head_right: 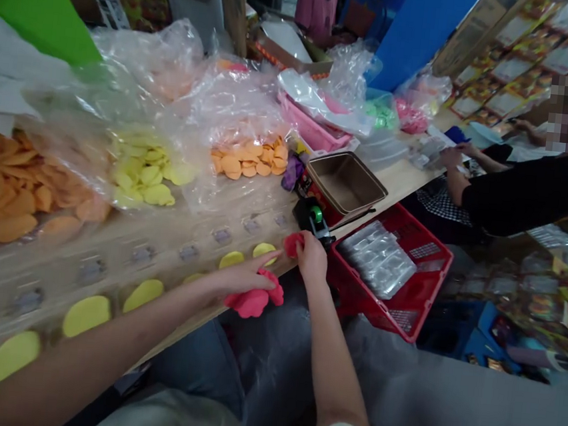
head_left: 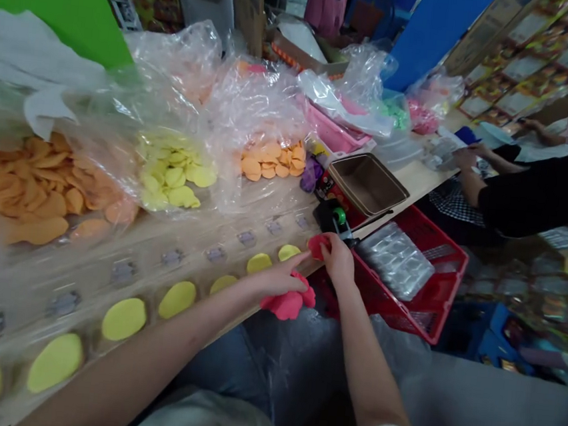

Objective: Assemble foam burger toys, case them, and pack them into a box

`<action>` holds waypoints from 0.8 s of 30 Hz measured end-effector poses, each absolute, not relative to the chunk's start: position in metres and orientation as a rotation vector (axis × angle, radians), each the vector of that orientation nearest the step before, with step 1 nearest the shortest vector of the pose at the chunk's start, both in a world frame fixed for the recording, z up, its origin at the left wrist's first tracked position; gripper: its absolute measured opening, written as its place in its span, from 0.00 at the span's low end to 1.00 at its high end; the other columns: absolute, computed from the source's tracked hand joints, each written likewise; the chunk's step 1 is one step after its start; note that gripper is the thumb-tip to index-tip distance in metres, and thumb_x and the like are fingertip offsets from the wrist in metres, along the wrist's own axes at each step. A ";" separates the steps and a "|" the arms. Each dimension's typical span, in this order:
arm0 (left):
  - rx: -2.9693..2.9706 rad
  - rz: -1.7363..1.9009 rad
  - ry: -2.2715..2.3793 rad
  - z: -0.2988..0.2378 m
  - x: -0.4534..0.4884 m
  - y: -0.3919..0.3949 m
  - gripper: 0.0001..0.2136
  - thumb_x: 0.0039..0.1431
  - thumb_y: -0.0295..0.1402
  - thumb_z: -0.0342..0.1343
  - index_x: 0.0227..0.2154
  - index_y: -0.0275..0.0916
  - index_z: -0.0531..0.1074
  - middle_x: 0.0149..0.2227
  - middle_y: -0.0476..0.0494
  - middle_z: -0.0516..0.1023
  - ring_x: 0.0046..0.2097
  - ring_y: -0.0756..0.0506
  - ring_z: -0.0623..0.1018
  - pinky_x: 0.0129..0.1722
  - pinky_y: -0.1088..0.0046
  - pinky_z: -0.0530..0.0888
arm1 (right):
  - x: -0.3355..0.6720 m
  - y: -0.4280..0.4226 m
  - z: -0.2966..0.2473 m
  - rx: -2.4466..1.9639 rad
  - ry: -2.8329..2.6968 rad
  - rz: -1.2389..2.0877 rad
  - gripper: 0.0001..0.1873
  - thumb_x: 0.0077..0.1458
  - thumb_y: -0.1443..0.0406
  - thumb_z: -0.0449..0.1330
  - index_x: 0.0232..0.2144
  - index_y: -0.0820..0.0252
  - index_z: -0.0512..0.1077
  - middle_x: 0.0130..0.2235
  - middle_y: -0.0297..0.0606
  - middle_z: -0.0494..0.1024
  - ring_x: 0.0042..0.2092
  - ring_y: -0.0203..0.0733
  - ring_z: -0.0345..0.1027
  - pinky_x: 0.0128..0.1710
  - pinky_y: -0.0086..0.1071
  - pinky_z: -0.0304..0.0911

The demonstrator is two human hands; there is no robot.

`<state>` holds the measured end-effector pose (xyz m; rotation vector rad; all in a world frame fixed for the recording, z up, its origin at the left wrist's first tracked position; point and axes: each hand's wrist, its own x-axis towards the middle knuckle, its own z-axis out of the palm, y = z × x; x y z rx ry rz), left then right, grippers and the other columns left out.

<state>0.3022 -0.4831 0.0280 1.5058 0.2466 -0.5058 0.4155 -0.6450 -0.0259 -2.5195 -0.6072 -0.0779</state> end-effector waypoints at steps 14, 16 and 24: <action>1.798 -0.510 0.182 0.014 0.341 -0.497 0.29 0.42 0.29 0.59 0.51 0.37 0.62 0.32 0.44 0.77 0.30 0.46 0.75 0.28 0.74 0.68 | 0.382 -0.670 -0.021 -2.766 -0.582 -0.303 0.22 0.53 0.73 0.48 0.49 0.60 0.69 0.43 0.51 0.68 0.43 0.50 0.60 0.42 0.43 0.61; 1.704 -0.436 0.206 0.018 0.325 -0.487 0.22 0.48 0.35 0.56 0.48 0.39 0.64 0.37 0.43 0.76 0.35 0.46 0.75 0.32 0.75 0.69 | 0.373 -0.666 -0.012 -2.498 -0.424 -0.175 0.19 0.55 0.68 0.48 0.48 0.61 0.69 0.43 0.49 0.69 0.43 0.48 0.63 0.43 0.42 0.62; 1.110 -0.373 0.434 0.031 0.260 -0.466 0.22 0.49 0.35 0.59 0.48 0.43 0.65 0.41 0.43 0.76 0.35 0.48 0.76 0.36 0.72 0.71 | 0.325 -0.623 0.004 -1.608 -0.110 0.484 0.16 0.48 0.56 0.60 0.36 0.60 0.72 0.27 0.32 0.73 0.25 0.33 0.65 0.21 0.26 0.62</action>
